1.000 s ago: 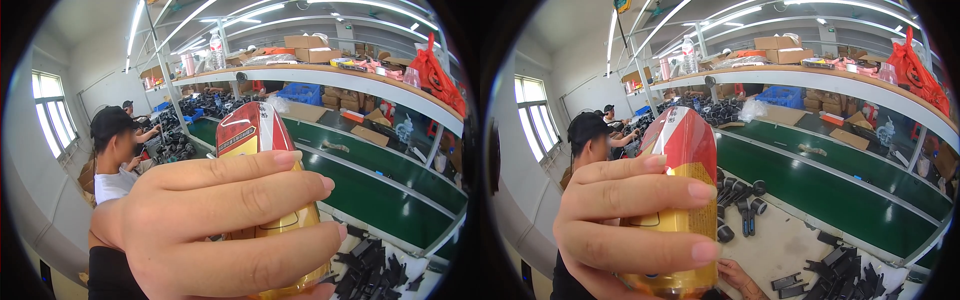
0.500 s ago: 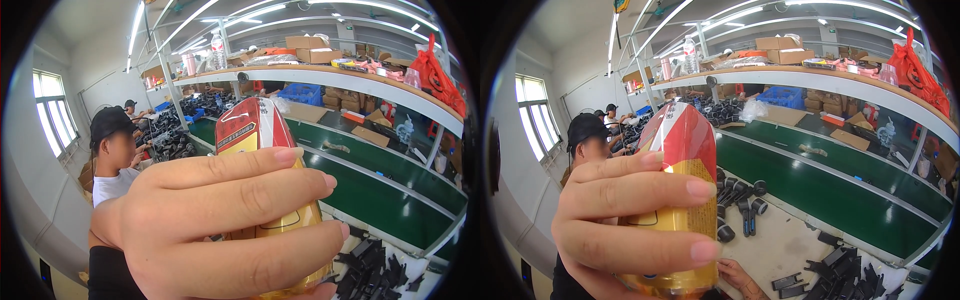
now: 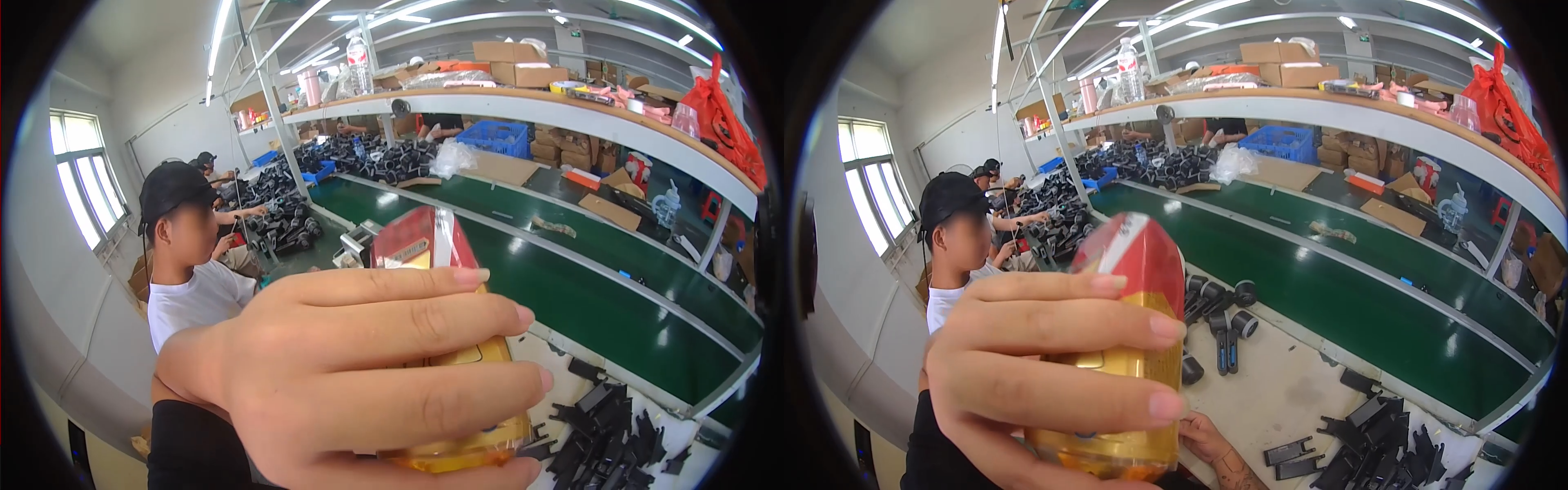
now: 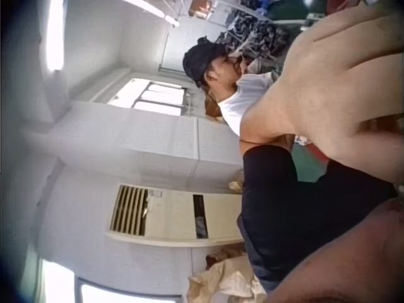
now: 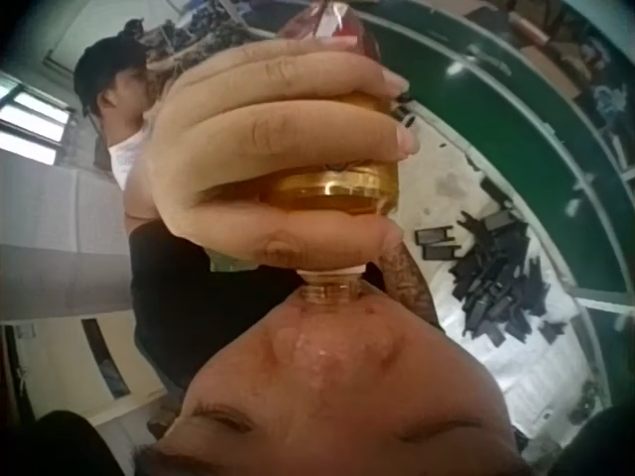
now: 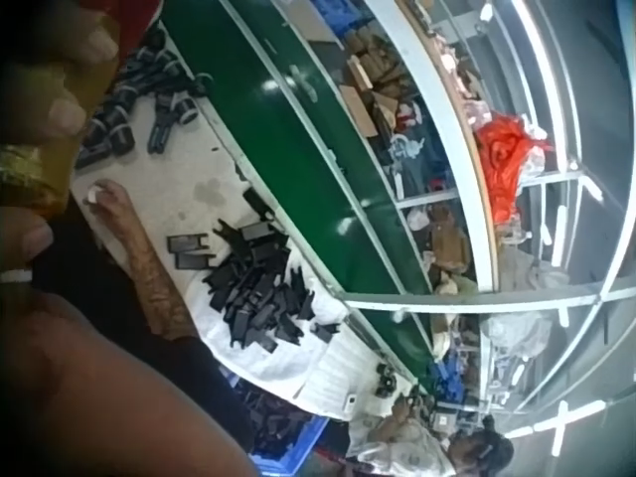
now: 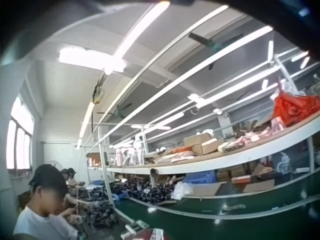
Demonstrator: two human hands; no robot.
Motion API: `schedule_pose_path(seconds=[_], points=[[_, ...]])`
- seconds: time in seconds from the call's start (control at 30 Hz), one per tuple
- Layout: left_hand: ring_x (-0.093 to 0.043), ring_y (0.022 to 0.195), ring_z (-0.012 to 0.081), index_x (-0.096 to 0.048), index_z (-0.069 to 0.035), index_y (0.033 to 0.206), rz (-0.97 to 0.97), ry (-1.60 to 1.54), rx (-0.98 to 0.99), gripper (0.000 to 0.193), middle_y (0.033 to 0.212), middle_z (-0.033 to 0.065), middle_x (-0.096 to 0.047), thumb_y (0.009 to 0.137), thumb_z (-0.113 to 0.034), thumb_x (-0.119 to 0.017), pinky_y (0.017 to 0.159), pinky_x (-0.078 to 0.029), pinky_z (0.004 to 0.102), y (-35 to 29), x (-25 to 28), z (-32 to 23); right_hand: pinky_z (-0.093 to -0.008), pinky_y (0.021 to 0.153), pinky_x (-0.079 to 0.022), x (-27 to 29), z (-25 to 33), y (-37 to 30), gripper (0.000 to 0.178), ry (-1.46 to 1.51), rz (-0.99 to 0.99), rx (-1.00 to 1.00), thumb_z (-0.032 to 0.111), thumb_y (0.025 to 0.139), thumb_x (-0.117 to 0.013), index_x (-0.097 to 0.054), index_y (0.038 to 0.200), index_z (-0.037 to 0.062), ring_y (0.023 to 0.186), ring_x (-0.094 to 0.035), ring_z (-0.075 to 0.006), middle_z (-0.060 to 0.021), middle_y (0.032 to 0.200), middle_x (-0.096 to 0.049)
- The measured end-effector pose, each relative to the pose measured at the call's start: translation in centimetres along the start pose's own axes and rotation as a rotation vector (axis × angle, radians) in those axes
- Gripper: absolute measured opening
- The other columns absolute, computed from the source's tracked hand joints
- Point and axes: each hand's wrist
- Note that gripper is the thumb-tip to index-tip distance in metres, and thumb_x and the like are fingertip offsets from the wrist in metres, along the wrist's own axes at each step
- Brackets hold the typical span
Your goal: The person opens and sets aside a beverage bottle, then assembles handheld fans by connecting fan heads, wires, and batteries into handle casings, snapping plastic cover panels onto the handles, and placing the assembled units onto a conveyor belt.
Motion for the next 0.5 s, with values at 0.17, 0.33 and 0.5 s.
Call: schedule_pose_path(seconds=[0.17,0.33,0.5], points=[[-0.068,0.103,0.0376,-0.074,-0.015,0.121,-0.249,-0.555,0.375,0.041,0.123,0.0171,-0.062,0.083,-0.027,-0.083,0.085,-0.059,0.0414,-6.3,-7.0,-1.1,-0.037,0.101,-0.053,-2.4,1.8,-0.7,0.046,0.024,-0.133,0.011,0.024,0.101,-0.066,-0.057,0.135,-0.0048,0.118,-0.066,-0.0225,-0.0118,0.129,-0.067],[-0.068,0.102,0.0295,-0.073,-0.005,0.117,-0.249,-1.23,1.012,0.051,0.112,0.0137,-0.066,0.073,-0.019,-0.092,0.088,-0.055,0.0354,-13.6,-13.9,-8.9,-0.0307,0.09,-0.054,-9.5,7.2,-4.0,0.037,-0.299,-0.487,0.545,0.014,0.093,-0.074,-0.062,0.124,-0.0014,0.104,-0.067,-0.0175,-0.0102,0.116,-0.07],[-0.067,0.098,0.0269,-0.07,-0.002,0.115,-0.104,-1.318,1.244,0.049,0.111,0.0138,-0.066,0.073,-0.016,-0.09,0.086,-0.053,0.0355,-19.5,-20.1,-15.4,-0.0337,0.079,-0.057,-16.4,12.7,-4.4,0.034,-1.4,-0.392,0.532,0.009,0.078,-0.087,-0.074,0.109,0.0051,0.089,-0.071,-0.0227,-0.0122,0.102,-0.074]])
Point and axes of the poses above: each hand's wrist, its own y-axis towards the middle knuckle, its own x-axis out of the back of the hand, z = x × y
